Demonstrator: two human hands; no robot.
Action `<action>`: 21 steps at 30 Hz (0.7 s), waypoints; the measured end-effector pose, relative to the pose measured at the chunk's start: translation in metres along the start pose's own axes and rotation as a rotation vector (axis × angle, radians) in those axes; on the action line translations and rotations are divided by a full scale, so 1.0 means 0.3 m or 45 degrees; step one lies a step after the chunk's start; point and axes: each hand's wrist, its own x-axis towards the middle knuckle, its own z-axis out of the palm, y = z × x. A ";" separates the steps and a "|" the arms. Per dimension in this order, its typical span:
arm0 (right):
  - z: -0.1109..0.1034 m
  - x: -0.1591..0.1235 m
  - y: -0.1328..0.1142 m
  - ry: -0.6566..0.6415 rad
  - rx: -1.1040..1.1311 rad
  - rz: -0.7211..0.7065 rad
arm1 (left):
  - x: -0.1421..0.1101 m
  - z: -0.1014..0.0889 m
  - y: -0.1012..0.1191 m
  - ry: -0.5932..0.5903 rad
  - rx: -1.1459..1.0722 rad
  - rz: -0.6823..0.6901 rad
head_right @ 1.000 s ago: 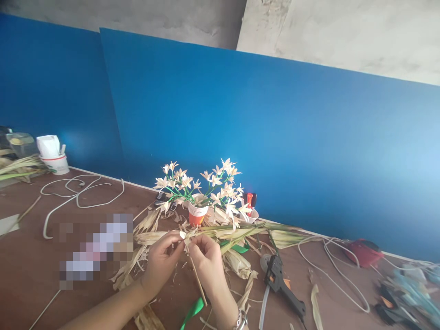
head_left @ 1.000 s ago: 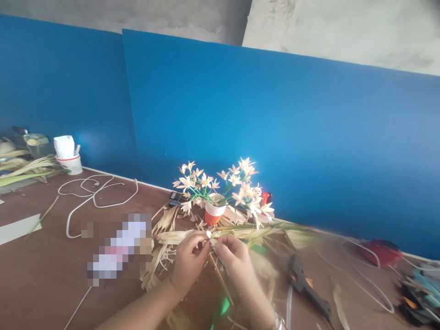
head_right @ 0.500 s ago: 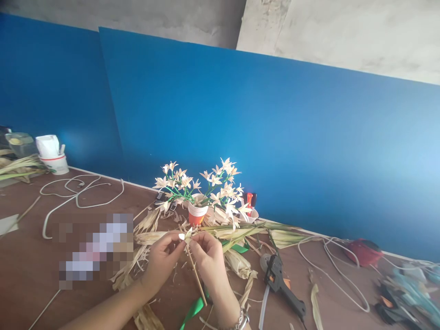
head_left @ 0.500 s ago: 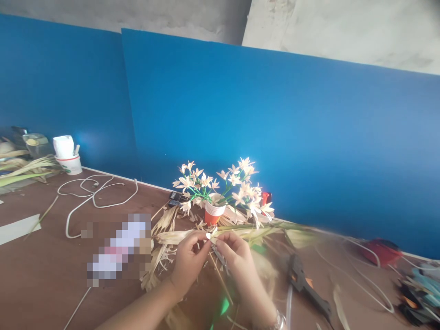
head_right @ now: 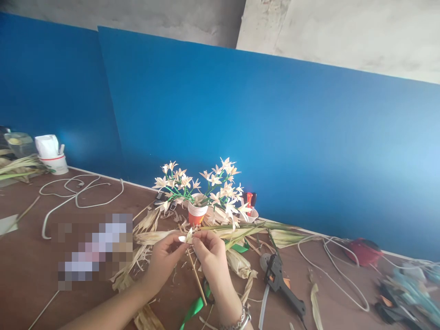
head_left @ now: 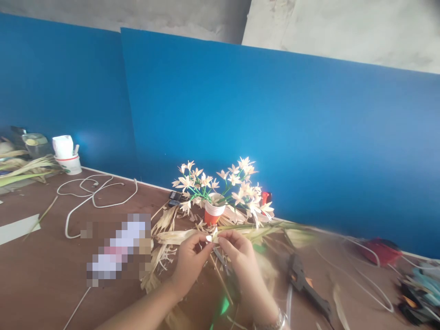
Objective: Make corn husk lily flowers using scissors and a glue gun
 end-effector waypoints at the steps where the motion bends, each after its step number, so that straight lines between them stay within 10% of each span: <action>1: 0.000 0.000 -0.001 -0.001 0.003 0.000 | 0.000 0.001 0.000 -0.005 -0.006 -0.010; 21: 0.002 -0.002 -0.012 0.093 0.012 0.003 | 0.000 0.012 0.002 -0.085 -0.184 -0.145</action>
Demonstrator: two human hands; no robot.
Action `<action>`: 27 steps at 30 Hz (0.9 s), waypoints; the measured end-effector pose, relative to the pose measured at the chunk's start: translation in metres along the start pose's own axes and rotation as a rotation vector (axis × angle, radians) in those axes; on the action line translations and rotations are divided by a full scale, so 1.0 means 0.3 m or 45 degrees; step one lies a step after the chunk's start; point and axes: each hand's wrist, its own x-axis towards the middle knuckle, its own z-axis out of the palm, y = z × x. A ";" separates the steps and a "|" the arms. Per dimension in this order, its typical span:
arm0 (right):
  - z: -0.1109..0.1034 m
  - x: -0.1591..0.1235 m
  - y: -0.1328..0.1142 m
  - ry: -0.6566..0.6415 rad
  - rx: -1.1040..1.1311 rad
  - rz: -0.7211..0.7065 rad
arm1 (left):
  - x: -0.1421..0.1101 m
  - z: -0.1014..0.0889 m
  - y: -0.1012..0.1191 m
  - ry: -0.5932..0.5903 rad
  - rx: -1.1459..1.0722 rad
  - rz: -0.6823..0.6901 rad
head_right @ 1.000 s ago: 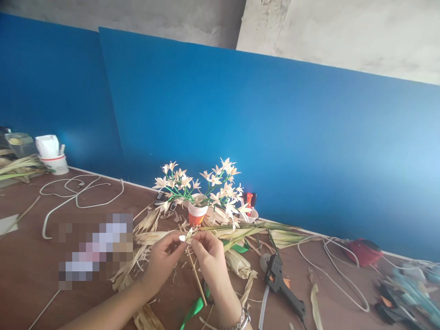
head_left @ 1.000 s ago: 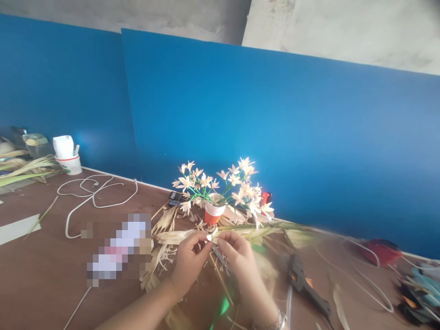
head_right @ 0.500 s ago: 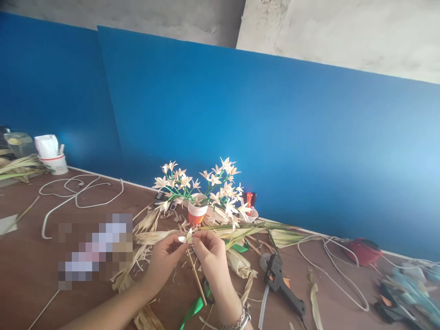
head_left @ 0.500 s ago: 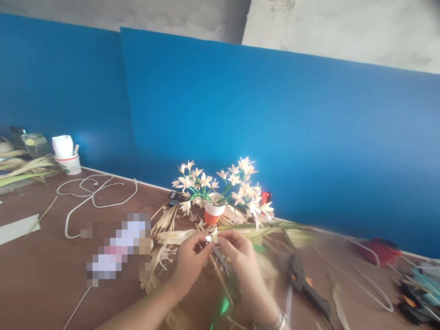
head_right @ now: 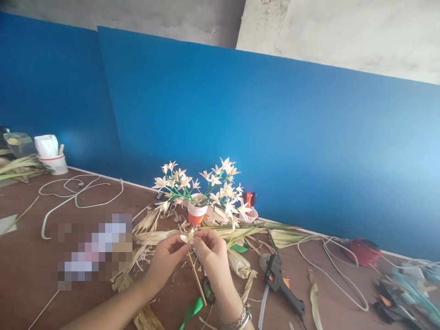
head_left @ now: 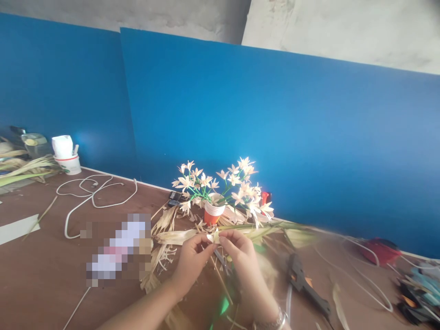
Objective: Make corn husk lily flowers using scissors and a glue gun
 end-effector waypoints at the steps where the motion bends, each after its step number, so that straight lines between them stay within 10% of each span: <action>1: -0.003 0.004 0.002 0.001 0.005 0.009 | 0.001 0.001 0.001 -0.014 -0.014 -0.024; 13: -0.019 0.018 0.005 0.046 0.005 0.014 | 0.015 0.003 0.024 -0.264 -0.366 -0.404; 27: -0.033 0.023 0.010 -0.089 -0.070 0.026 | 0.026 -0.018 0.013 -0.364 -0.378 -0.437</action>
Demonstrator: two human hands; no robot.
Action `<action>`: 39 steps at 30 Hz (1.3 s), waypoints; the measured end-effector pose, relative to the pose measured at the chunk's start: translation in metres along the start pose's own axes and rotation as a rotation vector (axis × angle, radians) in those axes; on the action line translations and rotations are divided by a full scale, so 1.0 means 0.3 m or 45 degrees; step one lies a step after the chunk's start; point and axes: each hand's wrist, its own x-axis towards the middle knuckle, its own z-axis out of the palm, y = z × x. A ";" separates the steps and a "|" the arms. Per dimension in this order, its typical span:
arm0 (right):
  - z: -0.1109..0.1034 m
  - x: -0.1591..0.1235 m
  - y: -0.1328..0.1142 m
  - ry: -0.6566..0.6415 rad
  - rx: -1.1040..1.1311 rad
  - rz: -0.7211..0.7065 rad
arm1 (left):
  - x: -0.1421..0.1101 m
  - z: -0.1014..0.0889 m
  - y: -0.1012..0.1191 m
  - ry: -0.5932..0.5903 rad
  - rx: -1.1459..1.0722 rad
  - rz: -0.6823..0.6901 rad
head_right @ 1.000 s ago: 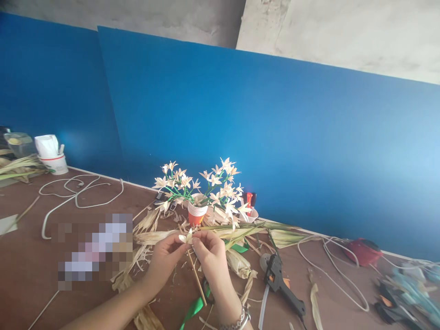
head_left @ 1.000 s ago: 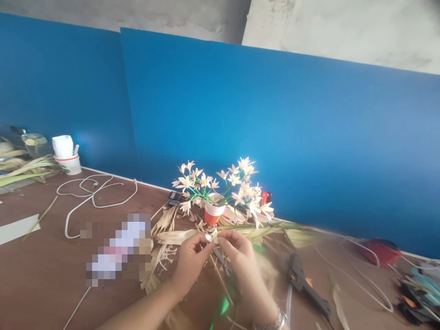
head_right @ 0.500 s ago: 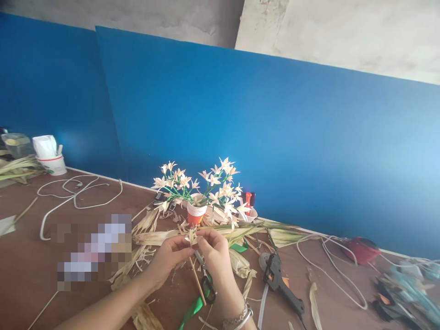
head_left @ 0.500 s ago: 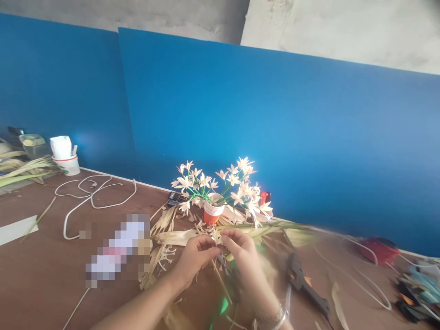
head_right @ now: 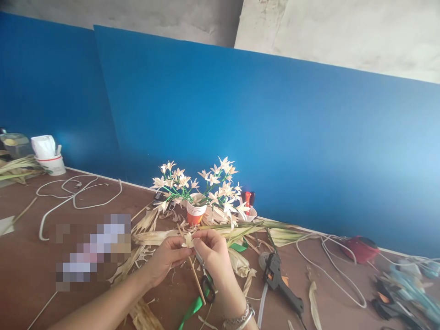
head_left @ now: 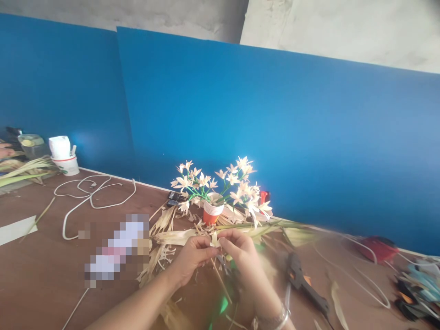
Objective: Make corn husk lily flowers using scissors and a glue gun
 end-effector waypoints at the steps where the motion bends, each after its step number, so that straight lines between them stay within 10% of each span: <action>1: 0.001 -0.001 0.000 -0.002 -0.002 -0.005 | 0.000 0.000 0.001 -0.004 -0.014 0.012; 7: -0.001 -0.007 -0.002 -0.044 -0.077 -0.032 | 0.002 -0.002 0.010 -0.027 -0.027 0.048; 17: 0.029 -0.036 0.018 0.186 -1.067 -0.812 | 0.011 0.010 0.003 0.248 0.134 0.204; 31: 0.105 -0.052 0.082 0.530 -1.257 -0.875 | -0.029 0.021 -0.036 0.359 0.695 0.656; 39: 0.077 -0.057 0.026 0.406 -1.133 -0.731 | 0.013 0.001 -0.027 0.231 0.237 0.238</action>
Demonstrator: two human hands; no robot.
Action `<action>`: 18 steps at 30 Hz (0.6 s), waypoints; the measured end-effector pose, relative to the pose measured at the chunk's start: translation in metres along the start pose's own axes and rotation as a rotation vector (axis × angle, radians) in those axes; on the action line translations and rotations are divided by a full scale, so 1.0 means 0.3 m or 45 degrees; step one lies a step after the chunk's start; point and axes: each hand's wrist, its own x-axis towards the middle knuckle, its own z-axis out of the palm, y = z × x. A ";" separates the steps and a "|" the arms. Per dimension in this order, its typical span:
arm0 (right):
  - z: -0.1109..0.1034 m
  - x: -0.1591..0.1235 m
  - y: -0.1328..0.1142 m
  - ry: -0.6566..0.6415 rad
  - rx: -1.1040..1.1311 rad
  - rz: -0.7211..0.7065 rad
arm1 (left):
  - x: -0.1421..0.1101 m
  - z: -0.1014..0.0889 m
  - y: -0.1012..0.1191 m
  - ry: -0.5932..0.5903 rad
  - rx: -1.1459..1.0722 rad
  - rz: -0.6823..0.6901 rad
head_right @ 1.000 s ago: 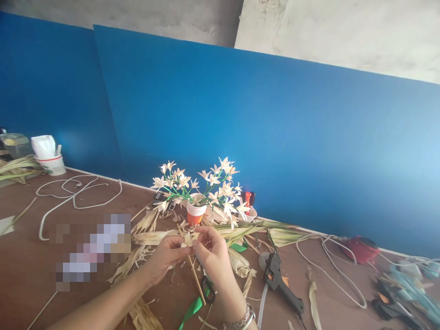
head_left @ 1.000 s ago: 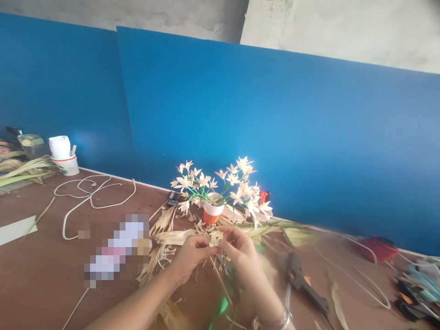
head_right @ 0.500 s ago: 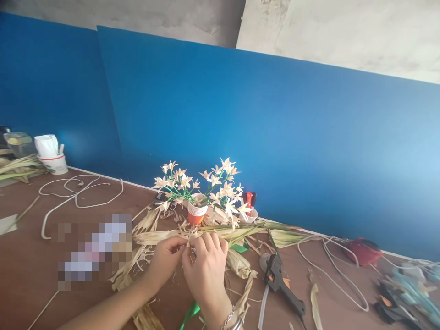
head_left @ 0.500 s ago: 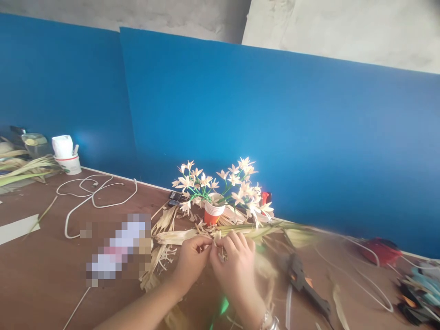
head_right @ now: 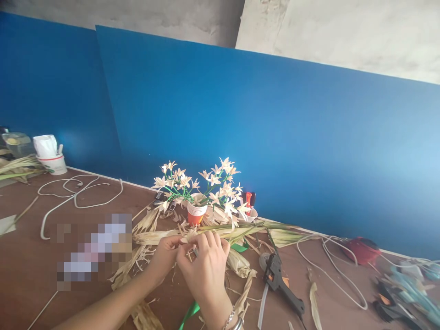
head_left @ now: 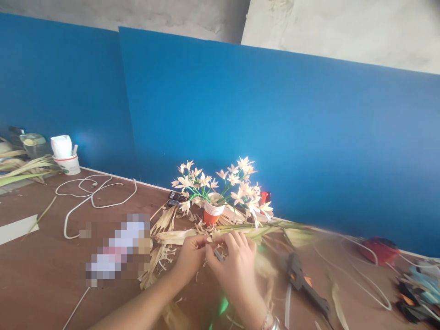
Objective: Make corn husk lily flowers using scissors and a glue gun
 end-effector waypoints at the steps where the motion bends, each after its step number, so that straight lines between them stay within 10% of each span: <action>1: -0.011 0.009 0.008 -0.027 0.050 0.042 | 0.007 -0.005 0.002 -0.029 -0.075 -0.090; 10: -0.031 0.054 0.057 -0.323 0.963 0.621 | 0.018 -0.018 0.012 -0.149 -0.148 -0.159; 18: 0.001 0.038 0.054 -0.318 0.972 0.665 | 0.012 -0.015 0.007 -0.125 -0.007 -0.068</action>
